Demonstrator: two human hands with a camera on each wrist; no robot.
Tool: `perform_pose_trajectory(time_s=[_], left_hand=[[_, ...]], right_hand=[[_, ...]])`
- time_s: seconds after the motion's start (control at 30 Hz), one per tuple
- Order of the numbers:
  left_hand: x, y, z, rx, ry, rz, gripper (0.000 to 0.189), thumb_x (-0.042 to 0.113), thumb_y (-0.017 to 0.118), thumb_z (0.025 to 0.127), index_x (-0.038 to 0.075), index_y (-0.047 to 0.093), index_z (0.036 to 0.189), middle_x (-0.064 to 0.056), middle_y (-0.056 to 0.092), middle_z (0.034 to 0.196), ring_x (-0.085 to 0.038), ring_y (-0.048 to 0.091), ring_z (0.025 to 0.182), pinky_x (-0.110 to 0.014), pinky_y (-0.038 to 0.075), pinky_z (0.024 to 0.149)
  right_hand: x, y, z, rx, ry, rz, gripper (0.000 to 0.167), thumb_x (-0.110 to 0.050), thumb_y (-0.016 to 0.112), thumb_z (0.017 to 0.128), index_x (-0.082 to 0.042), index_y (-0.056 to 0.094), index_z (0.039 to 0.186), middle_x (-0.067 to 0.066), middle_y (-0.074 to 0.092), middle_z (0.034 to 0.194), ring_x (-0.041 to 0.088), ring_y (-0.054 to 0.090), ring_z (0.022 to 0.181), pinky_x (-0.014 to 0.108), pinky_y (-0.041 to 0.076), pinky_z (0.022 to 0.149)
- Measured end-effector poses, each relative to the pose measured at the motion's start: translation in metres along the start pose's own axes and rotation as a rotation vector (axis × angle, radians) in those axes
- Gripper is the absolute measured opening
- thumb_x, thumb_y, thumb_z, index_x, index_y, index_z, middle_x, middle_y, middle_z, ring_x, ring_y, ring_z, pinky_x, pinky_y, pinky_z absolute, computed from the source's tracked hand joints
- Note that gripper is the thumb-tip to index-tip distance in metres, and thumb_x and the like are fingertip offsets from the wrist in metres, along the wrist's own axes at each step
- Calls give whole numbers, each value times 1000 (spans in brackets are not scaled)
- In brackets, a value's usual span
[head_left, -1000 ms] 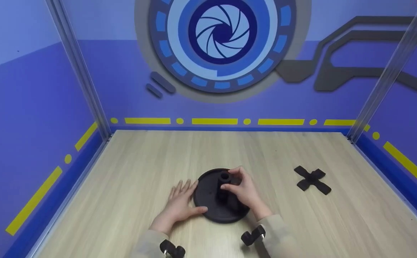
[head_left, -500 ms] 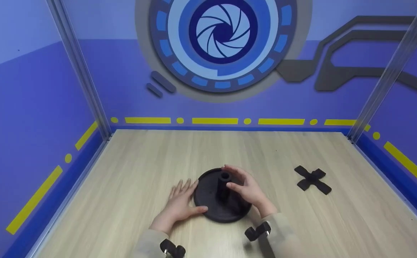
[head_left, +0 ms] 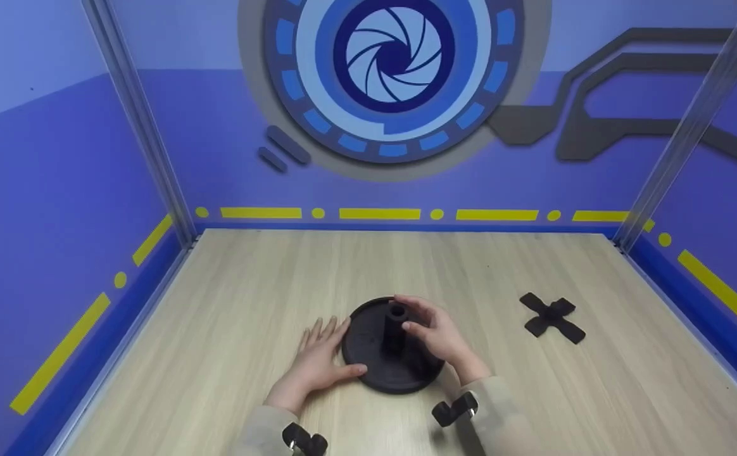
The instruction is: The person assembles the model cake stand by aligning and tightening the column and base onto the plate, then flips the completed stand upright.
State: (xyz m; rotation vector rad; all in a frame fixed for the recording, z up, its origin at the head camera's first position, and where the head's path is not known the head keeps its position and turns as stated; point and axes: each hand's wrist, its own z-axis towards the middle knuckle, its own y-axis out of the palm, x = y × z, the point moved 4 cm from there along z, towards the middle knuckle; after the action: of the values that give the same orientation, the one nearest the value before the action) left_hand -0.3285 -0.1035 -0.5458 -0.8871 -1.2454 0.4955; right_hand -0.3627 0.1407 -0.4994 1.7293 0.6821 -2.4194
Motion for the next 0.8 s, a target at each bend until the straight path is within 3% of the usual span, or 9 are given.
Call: perform_pose_trajectory(time_s=[0.2,0.43,0.67,0.8], left_hand=[[0,0,0,3,-6,-14,106,65,77,80,13,33,162,-25,25,168,-51,11,158,-65,5,129],[-1,1,0,5,-12,-19,106,66,77,79,14,34,162,-24,24,169,-50,11,158,-65,4,130],[0,2,1,14,-10,-1,107,66,77,78,13,35,161,-25,26,168,-51,13,157,-65,6,130],[1,1,0,19,-6,-1,107,65,78,78,12,36,161,-26,27,167,-51,14,157,-66,6,129]], right_hand=[[1,0,0,15,-5,-13,47,1,64,97,6,54,143,25,59,145,23,57,136,20,47,111],[1,1,0,20,7,2,47,1,64,96,5,55,142,24,59,145,28,55,138,26,47,114],[4,1,0,22,7,23,47,0,65,96,5,54,142,24,59,146,7,57,133,17,46,110],[4,1,0,33,-11,27,47,0,66,96,6,55,141,25,59,145,2,57,130,14,45,109]])
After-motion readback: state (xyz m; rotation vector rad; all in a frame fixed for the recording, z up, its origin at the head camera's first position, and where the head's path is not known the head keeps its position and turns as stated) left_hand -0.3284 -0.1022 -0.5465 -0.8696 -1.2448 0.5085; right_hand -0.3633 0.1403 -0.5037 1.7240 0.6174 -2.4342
